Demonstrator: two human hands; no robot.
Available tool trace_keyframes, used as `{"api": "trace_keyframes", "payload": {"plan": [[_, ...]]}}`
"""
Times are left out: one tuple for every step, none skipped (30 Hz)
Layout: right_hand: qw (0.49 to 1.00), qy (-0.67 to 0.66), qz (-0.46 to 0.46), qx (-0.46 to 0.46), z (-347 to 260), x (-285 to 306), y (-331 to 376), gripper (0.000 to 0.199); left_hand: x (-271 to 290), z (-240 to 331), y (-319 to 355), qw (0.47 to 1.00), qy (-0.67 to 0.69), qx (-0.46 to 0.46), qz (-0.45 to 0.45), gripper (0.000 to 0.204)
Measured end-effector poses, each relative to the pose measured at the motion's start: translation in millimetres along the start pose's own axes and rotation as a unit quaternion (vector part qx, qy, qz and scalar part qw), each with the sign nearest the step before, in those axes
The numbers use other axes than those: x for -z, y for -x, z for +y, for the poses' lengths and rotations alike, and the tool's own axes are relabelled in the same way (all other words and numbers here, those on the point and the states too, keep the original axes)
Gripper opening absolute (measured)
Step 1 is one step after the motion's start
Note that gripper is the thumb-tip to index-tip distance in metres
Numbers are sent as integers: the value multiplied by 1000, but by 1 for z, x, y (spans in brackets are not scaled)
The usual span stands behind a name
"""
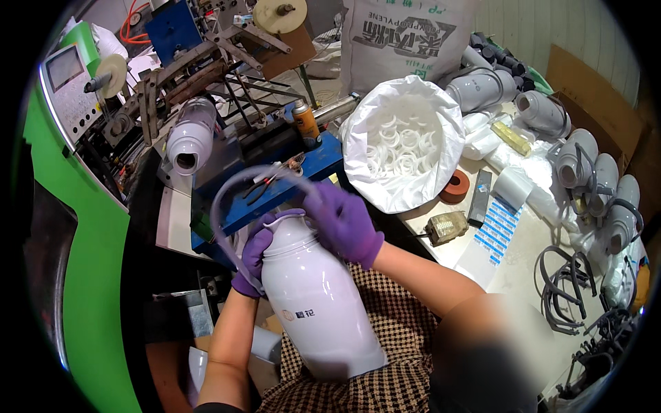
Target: The person repeatedly inserts a white plastic liner into a white cylindrical container, then attaches a grey handle to the top. The person places the assembled unit on a nearby table and repeats the process with additional containers and liners.
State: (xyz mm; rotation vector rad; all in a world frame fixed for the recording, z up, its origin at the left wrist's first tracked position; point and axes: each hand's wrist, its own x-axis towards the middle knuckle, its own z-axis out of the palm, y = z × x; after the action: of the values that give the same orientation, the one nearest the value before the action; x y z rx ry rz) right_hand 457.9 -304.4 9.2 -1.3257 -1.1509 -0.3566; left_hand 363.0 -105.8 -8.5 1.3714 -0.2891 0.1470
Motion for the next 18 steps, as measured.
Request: {"api": "trace_keyframes", "payload": {"plan": [[995, 45, -54, 74, -8, 5, 3, 24, 1, -1, -2, 1000, -3, -3, -11, 44], [980, 87, -102, 149, -16, 12, 7, 22, -1, -7, -3, 998, 52, 20, -14, 48], [933, 175, -211, 233, -28, 22, 9, 21, -2, -11, -2, 994, 103, 43, -9, 51], [914, 151, -143, 349, -42, 15, 8, 23, 0, -9, -4, 996, 74, 40, -26, 54], [897, 145, -137, 394, -43, 11, 9, 23, 1, -7, -6, 997, 43, 37, -46, 57], [900, 133, -140, 390, -42, 12, 10, 23, 0, -8, -5, 998, 40, 31, -43, 59], [904, 121, -144, 385, -39, 13, 10, 23, -3, -8, -5, 998, 38, 26, -39, 60], [939, 90, -107, 315, -36, 15, 10, 20, -6, -8, -9, 998, 35, 19, -41, 61], [966, 57, -68, 243, -32, 15, 9, 18, -8, -9, -12, 998, 40, 1, -40, 63], [995, 7, 64, 73, -24, 2, 19, 15, -10, -11, -14, 998, 46, -16, -38, 65], [981, -83, 129, -118, -29, -3, 6, 15, -11, -12, -13, 998, 52, -32, -34, 67], [910, -197, 226, -287, -30, -11, -5, 15, -11, -14, -12, 999, 45, -24, -14, 69], [820, -306, 265, -406, -39, -10, -14, 17, -10, -15, -11, 999, 38, -17, 6, 71], [851, -286, 229, -377, -30, -8, -12, 18, -11, -13, -11, 999, 31, -14, 26, 74], [879, -265, 198, -344, -9, -2, -4, 19, -13, -11, -13, 999, 22, -10, 41, 78], [903, -242, 169, -313, 16, 1, 8, 20, -12, -18, -17, 992, -86, -60, 70, 79], [934, -198, 137, -265, 58, 6, 26, 20, -19, -23, -21, 988, -57, -77, 125, 78], [961, -147, 104, -211, 106, 16, 43, 23, -32, -27, -29, 963, -175, -147, 140, 76]]}}
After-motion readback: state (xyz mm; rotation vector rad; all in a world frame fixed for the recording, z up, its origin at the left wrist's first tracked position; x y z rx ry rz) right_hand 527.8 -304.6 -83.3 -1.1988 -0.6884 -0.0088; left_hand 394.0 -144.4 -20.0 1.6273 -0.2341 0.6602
